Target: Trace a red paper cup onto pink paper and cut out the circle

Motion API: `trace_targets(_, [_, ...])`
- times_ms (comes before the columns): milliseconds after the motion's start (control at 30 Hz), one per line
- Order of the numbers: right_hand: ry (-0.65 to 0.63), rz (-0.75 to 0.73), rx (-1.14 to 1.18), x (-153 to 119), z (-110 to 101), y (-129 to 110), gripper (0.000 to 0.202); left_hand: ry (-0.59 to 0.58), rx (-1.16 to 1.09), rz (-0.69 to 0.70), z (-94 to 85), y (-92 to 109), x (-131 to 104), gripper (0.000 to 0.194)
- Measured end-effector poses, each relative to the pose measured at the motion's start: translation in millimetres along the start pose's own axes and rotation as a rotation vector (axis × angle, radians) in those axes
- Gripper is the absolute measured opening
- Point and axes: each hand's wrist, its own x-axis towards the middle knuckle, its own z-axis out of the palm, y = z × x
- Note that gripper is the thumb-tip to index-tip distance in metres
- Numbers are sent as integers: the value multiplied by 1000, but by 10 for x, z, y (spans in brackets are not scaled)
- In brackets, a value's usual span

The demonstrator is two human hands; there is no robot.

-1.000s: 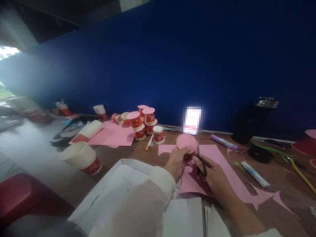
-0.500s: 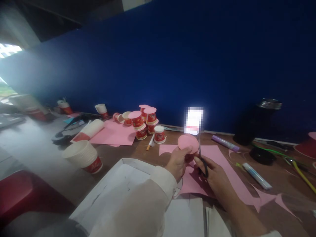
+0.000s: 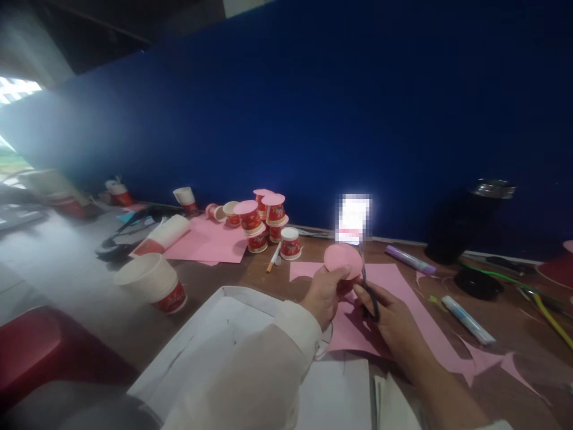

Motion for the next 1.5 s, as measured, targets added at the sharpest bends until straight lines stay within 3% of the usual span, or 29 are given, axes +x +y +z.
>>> trace_targets(100, [-59,59,2,13,-2,-1,53,-9,9,0,-10,-9,7,41])
trace_targets(567, [-50,65,-4,26,-30,5,51,17,4,-10,11,24,-9,40])
trace_targets(900, [-26,75,-76,49,-48,23,65,33,2,-19,21,33,-13,40])
trace_targets(1267, [-34,63,2,12,-24,-64,48,35,28,30,13,41,-2,37])
trace_targets(1500, [-26,72,6,44,-25,9,55,57,92,42,19,77,-13,34])
